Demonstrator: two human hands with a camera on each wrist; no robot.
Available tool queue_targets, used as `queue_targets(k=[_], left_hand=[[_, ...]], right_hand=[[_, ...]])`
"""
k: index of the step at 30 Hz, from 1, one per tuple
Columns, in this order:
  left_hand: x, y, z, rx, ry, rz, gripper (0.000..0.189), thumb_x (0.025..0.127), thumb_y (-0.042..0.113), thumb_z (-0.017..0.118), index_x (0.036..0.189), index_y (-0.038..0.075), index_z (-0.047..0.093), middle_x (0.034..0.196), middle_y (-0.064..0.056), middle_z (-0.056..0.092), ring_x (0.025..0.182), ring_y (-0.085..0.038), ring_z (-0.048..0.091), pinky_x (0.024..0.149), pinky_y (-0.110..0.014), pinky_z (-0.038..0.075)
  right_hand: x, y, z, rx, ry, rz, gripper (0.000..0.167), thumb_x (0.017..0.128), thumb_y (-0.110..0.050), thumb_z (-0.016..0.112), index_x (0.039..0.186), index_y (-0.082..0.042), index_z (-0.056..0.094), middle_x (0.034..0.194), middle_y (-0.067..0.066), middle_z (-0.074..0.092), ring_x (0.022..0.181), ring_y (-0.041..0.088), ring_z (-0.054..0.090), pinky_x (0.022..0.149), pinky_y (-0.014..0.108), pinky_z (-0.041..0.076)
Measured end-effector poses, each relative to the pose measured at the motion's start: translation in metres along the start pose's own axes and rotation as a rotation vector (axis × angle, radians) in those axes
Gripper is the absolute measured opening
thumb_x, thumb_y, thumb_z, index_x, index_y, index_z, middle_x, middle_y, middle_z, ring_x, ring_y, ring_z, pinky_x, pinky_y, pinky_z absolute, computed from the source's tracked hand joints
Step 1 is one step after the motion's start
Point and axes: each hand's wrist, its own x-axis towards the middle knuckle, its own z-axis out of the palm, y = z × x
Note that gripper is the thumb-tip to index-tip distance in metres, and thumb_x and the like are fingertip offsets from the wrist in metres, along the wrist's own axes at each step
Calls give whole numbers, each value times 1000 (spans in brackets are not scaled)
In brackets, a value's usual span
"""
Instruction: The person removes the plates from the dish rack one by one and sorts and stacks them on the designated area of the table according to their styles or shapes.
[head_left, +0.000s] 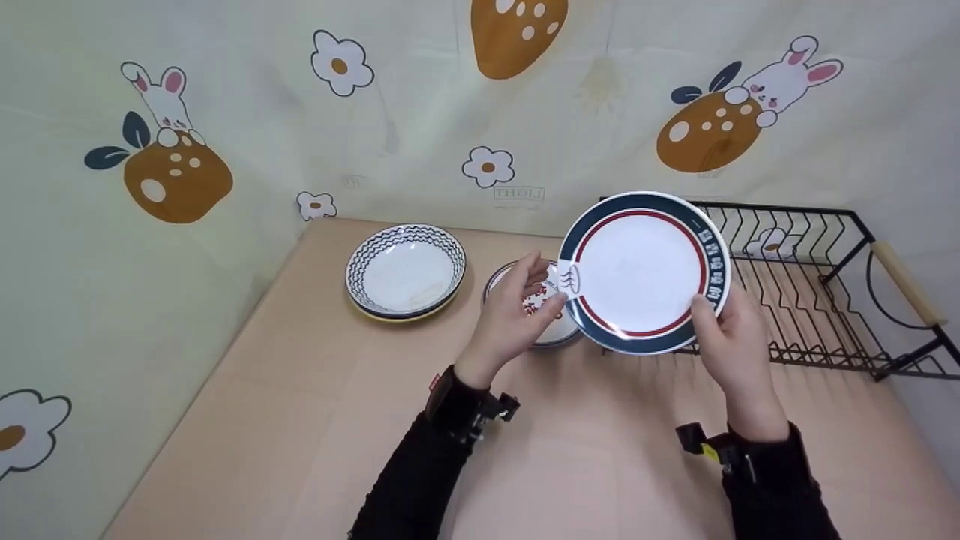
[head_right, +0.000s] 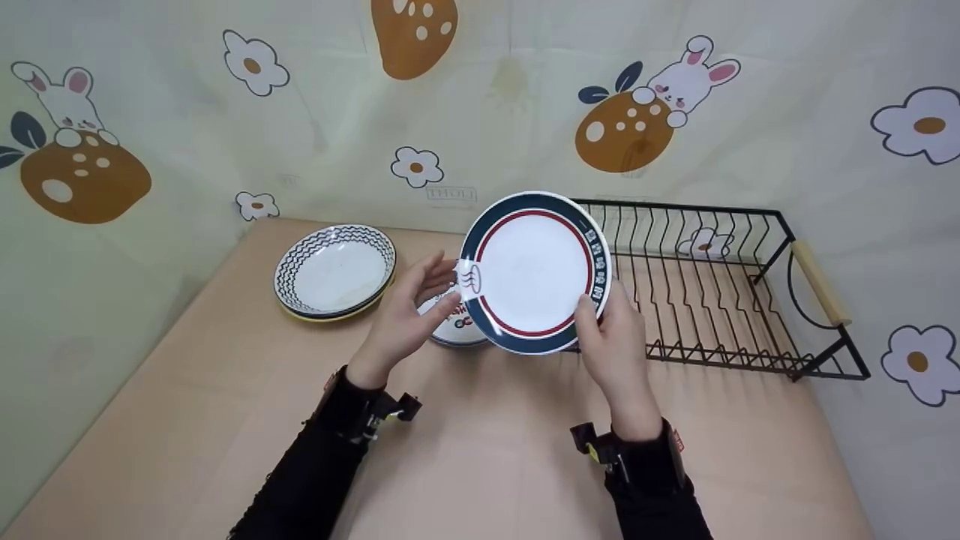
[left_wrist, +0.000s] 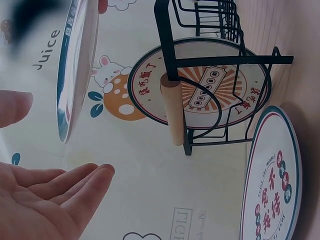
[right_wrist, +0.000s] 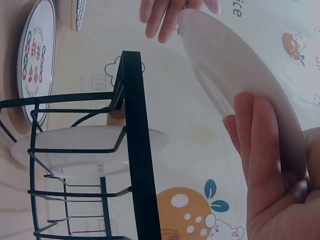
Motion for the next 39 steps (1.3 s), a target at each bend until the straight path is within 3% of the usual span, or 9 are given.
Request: queue_targets(k=[11,20,27,35,39], left_hand=[[0,-1,0,-90,23,-15,41,94,10,65,129,-7,55,105,-15,67,95,-19,67,82,-29,57],[0,-2,-3,-150,110,-98,20,92,5,68,109,-6,67,84,-10,69,66,-14,63,54,-25,55],[0,-4,-6,-222,129,-141,9,89,-1,68,95,-7,68,75,-10,68,58,-15,61,53,-32,56],[1,-4,-9,-305,101,-215,13,90,-3,65,99,-12,66,79,-15,69,61,-13,65,55,-31,59],[1,-3,-12,-317,101,-231,14,90,-3,64,100,-13,66,80,-17,69,63,-13,65,55,-32,59]], right_hand=[[-1,1,9,60,-106,-7,36,99,2,48,134,10,51,107,23,68,81,6,65,70,14,54],[-2,2,10,76,-150,-16,38,99,2,49,137,10,48,105,23,67,79,8,66,67,16,55],[-1,3,11,106,-192,-12,39,99,4,49,137,10,48,104,21,67,78,10,66,66,18,56],[-1,3,12,154,-215,15,40,96,9,51,136,14,47,108,26,66,83,9,67,69,20,57],[0,3,11,182,-227,-10,38,96,9,52,133,15,48,104,27,66,80,11,68,66,21,57]])
